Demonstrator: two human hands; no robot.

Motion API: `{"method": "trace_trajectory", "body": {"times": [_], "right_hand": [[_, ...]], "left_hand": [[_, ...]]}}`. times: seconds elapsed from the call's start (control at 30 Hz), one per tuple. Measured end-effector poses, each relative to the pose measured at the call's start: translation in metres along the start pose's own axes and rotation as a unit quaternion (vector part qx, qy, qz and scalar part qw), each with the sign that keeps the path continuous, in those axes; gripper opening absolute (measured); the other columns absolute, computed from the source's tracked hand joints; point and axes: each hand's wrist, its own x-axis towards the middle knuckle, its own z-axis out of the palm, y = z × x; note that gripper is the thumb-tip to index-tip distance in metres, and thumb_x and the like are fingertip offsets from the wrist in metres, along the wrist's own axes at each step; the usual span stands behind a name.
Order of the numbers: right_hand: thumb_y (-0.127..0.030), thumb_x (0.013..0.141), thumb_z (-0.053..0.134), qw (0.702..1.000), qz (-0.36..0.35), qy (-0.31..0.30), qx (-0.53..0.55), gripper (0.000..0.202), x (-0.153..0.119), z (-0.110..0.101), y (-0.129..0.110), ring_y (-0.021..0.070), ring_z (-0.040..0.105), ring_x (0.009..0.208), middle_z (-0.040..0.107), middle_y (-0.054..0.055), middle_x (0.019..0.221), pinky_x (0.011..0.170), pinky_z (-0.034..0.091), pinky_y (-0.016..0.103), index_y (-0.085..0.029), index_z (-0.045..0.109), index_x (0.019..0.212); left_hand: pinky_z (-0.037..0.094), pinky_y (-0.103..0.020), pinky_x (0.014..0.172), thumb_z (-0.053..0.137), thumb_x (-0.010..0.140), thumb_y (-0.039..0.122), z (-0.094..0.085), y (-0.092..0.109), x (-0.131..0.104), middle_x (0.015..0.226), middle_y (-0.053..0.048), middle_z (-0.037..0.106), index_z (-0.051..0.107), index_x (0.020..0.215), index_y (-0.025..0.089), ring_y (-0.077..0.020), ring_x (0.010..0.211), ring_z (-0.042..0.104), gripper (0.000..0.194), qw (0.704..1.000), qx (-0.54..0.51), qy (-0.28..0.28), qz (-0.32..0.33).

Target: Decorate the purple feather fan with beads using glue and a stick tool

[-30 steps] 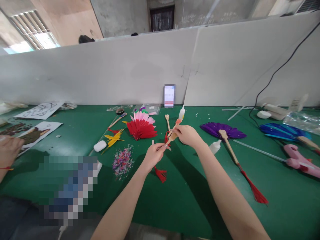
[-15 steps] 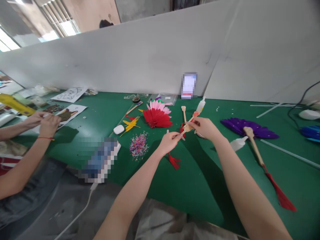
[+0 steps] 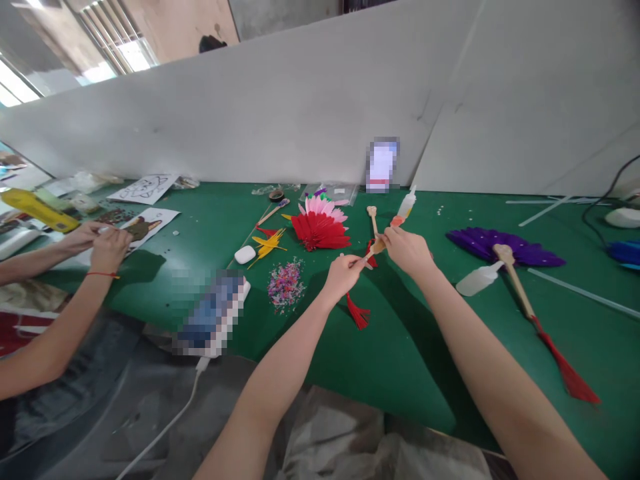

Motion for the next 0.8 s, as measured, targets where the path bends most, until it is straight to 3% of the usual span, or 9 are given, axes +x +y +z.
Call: {"method": "trace_trajectory", "body": {"times": [0.13, 0.37, 0.53, 0.8], "right_hand": [[-0.026, 0.096, 0.029, 0.998, -0.044, -0.026, -0.043, 0.033, 0.004, -0.008, 0.001, 0.0212, 0.062, 0.072, 0.065, 0.013, 0.086, 0.049, 0.024, 0.028, -0.011, 0.058, 0.091], [-0.014, 0.093, 0.033, 0.980, -0.159, -0.066, -0.102, 0.027, 0.012, -0.042, 0.000, 0.0224, 0.061, 0.081, 0.063, 0.017, 0.093, 0.061, 0.034, 0.029, -0.008, 0.058, 0.101], [-0.011, 0.093, 0.025, 0.981, -0.135, -0.068, -0.125, 0.032, 0.012, -0.048, -0.006, 0.0256, 0.061, 0.082, 0.061, 0.021, 0.093, 0.062, 0.037, 0.031, -0.003, 0.056, 0.101], [-0.014, 0.095, 0.023, 0.992, -0.069, -0.052, -0.094, 0.034, 0.019, -0.036, -0.016, 0.0242, 0.060, 0.082, 0.061, 0.022, 0.092, 0.063, 0.041, 0.030, -0.002, 0.056, 0.099]], "left_hand": [[0.024, -0.021, 0.044, 0.048, 0.081, 0.034, -0.002, -0.002, 0.003, 0.040, 0.005, 0.037, 0.071, 0.084, 0.013, -0.0068, 0.039, 0.031, 0.032, 1.000, -0.010, 0.004, -0.005], [0.019, -0.021, 0.040, 0.047, 0.080, 0.036, -0.015, 0.004, 0.003, 0.037, 0.008, 0.029, 0.069, 0.084, 0.011, -0.0053, 0.033, 0.026, 0.034, 0.998, -0.059, -0.022, 0.008], [0.019, -0.021, 0.039, 0.048, 0.079, 0.039, -0.016, 0.008, -0.001, 0.037, 0.008, 0.030, 0.067, 0.082, 0.012, -0.0045, 0.032, 0.026, 0.033, 0.996, -0.082, -0.029, 0.010], [0.018, -0.020, 0.037, 0.048, 0.078, 0.039, -0.009, 0.007, -0.002, 0.036, 0.009, 0.028, 0.065, 0.080, 0.013, -0.0040, 0.030, 0.024, 0.031, 0.995, -0.096, -0.013, 0.004]]}}
